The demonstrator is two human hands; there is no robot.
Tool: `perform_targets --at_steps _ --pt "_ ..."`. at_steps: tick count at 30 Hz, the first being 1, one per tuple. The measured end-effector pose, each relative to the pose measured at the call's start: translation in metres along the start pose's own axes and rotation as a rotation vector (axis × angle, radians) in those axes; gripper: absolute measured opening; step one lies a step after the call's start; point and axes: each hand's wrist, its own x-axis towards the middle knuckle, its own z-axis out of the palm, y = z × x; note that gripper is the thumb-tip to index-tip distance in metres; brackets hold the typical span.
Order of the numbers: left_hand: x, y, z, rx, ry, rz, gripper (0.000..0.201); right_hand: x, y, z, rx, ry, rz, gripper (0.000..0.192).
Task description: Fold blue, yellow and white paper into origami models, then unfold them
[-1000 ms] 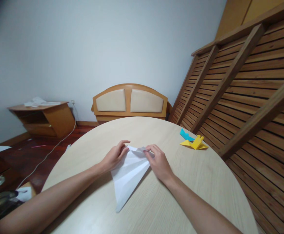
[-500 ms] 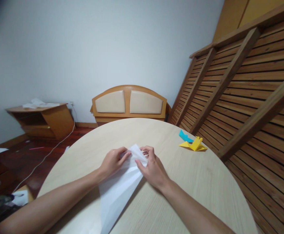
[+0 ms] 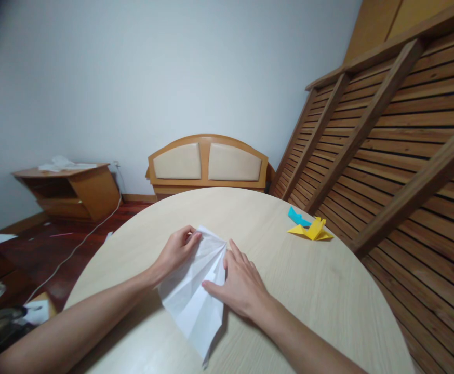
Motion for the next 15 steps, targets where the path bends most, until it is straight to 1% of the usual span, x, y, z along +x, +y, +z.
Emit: perform_targets --at_steps 3,6,8,9,11,13,15 --pt "0.002 0.001 -0.002 -0.016 0.032 0.003 0.027 0.000 0.007 0.004 0.004 0.010 -0.007 0.044" --pt "0.002 0.002 -0.004 -0.017 0.031 -0.010 0.026 0.005 0.019 0.007 0.089 0.065 -0.078 0.063" --pt "0.002 0.002 -0.005 -0.023 0.028 -0.023 0.026 0.011 0.028 0.006 0.157 0.085 -0.094 0.067" --pt "0.002 0.003 -0.006 -0.028 0.029 -0.025 0.026 0.013 0.032 0.006 0.188 0.085 -0.104 0.063" --pt "0.001 0.004 -0.007 -0.034 0.038 -0.021 0.026 0.017 0.038 0.004 0.218 0.100 -0.132 0.046" --pt "0.001 0.004 -0.007 -0.034 0.049 -0.018 0.026 0.020 0.041 0.002 0.174 0.151 -0.149 0.029" --pt "0.001 0.004 -0.007 -0.033 0.051 -0.021 0.025 0.021 0.041 0.000 0.101 0.209 -0.150 0.016"
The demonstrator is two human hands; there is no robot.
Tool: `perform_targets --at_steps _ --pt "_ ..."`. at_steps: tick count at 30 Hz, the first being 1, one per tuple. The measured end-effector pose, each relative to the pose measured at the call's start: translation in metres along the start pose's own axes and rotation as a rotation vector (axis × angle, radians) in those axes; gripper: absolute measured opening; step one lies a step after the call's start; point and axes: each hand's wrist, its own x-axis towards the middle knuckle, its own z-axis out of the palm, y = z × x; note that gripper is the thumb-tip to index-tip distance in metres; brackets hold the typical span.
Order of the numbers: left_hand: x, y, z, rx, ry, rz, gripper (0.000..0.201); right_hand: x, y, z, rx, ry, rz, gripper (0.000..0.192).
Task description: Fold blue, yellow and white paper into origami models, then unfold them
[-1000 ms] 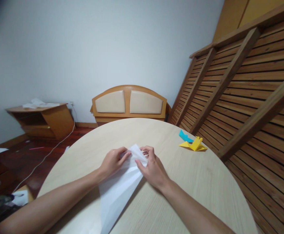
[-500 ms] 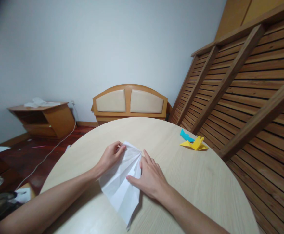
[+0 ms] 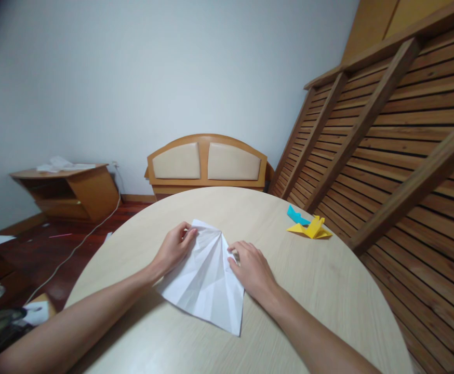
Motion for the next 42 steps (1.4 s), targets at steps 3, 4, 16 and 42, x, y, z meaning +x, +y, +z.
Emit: perform_targets --at_steps 3,4,16,42 --pt "0.000 -0.001 0.000 0.002 -0.006 -0.004 0.025 0.002 -0.002 -0.001 -0.044 0.058 0.013 0.015" --pt "0.000 -0.002 0.000 0.003 -0.008 -0.003 0.025 0.002 -0.003 -0.002 -0.045 0.068 0.019 0.017" --pt "0.000 -0.002 0.000 0.033 -0.026 -0.007 0.024 0.003 -0.009 -0.011 -0.187 0.066 -0.072 0.012" --pt "-0.007 -0.024 0.014 0.386 -0.066 0.241 0.053 0.020 0.046 -0.009 0.002 0.082 0.106 0.025"
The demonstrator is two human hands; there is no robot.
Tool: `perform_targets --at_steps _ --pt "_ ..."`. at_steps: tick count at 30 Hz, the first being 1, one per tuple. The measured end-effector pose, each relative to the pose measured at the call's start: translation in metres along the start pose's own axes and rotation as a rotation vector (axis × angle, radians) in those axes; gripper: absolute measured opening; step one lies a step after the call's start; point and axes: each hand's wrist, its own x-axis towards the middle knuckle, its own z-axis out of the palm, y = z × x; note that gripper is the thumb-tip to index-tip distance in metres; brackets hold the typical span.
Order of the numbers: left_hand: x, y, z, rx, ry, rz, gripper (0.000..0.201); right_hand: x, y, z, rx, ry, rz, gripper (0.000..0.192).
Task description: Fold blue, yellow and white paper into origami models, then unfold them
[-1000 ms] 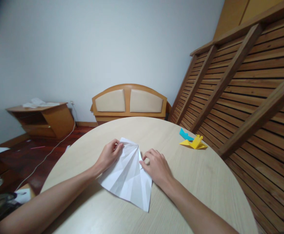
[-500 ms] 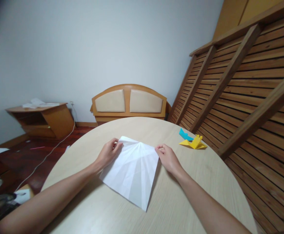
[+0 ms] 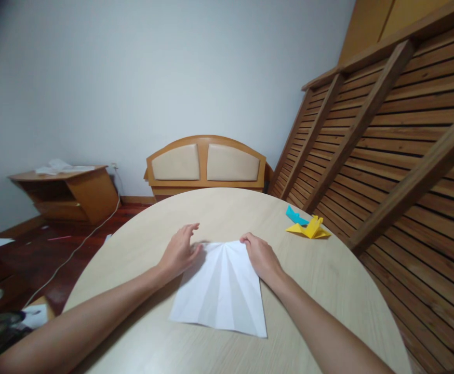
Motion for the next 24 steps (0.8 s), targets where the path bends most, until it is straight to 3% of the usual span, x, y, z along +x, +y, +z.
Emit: perform_targets --at_steps 2,4,8,12,14,18,24 --pt "-0.005 0.008 0.008 -0.003 -0.046 0.183 0.051 0.001 -0.003 -0.001 -0.013 -0.053 -0.076 0.025" --pt "-0.009 0.015 0.017 -0.023 -0.155 0.246 0.058 0.002 -0.006 -0.001 0.010 -0.085 -0.142 0.023" --pt "-0.005 0.015 0.028 -0.102 -0.251 0.064 0.058 0.002 -0.007 -0.003 0.094 -0.083 -0.205 0.025" --pt "0.009 0.005 0.019 -0.321 -0.297 -0.069 0.043 0.001 -0.012 -0.010 0.169 -0.083 -0.274 0.022" --pt "0.014 0.004 0.011 -0.418 -0.380 -0.071 0.030 -0.001 -0.015 -0.013 0.202 -0.063 -0.258 0.021" --pt "0.015 0.010 -0.003 -0.486 -0.378 -0.091 0.024 -0.003 -0.021 -0.020 0.243 -0.044 -0.209 0.021" --pt "0.015 0.017 -0.014 -0.411 -0.441 -0.056 0.020 -0.003 -0.018 -0.034 0.156 -0.100 -0.249 0.022"
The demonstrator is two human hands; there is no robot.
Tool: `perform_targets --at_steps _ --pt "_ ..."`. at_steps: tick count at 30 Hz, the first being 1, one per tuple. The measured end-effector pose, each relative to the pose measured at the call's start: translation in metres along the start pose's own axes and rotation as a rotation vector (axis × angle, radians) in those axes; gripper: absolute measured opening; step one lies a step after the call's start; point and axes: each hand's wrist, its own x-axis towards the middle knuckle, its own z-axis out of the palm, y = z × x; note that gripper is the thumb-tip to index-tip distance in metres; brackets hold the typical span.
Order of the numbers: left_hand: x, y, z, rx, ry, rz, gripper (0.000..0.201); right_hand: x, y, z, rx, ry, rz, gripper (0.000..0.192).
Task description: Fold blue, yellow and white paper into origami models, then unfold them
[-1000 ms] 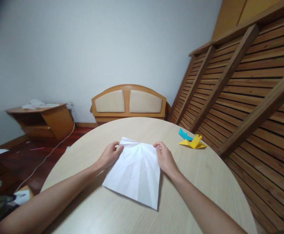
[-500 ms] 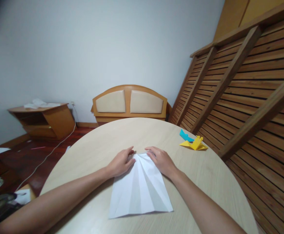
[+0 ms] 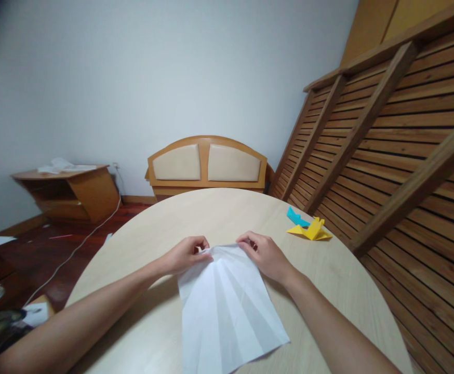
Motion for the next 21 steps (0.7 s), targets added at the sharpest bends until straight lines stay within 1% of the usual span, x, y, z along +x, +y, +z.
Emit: perform_targets --at_steps 3,5,7,8,10,12,14,17,21 --pt "-0.004 0.006 0.003 0.194 0.009 -0.003 0.016 -0.003 -0.010 -0.001 -0.231 -0.029 -0.177 0.015" --pt "-0.008 0.012 0.007 0.320 0.016 0.011 0.011 -0.005 -0.023 0.004 -0.358 -0.059 -0.295 0.024" --pt "-0.011 0.016 0.011 0.414 0.016 0.043 0.007 -0.007 -0.037 0.012 -0.418 -0.085 -0.339 0.031" --pt "-0.013 0.018 0.013 0.450 0.011 0.070 0.006 -0.007 -0.042 0.016 -0.433 -0.106 -0.336 0.028" --pt "-0.016 0.021 0.015 0.506 -0.009 0.141 0.005 -0.008 -0.047 0.022 -0.448 -0.167 -0.316 0.010" --pt "-0.017 0.022 0.015 0.548 -0.034 0.213 0.006 -0.007 -0.046 0.024 -0.438 -0.231 -0.281 0.011" --pt "-0.017 0.020 0.012 0.587 -0.053 0.256 0.006 -0.006 -0.041 0.022 -0.415 -0.266 -0.239 0.012" --pt "-0.014 0.015 0.006 0.608 -0.057 0.270 0.007 -0.005 -0.028 0.014 -0.358 -0.276 -0.182 0.013" --pt "-0.011 0.006 -0.004 0.557 -0.027 0.276 0.011 -0.005 -0.010 0.005 -0.247 -0.292 -0.135 0.013"
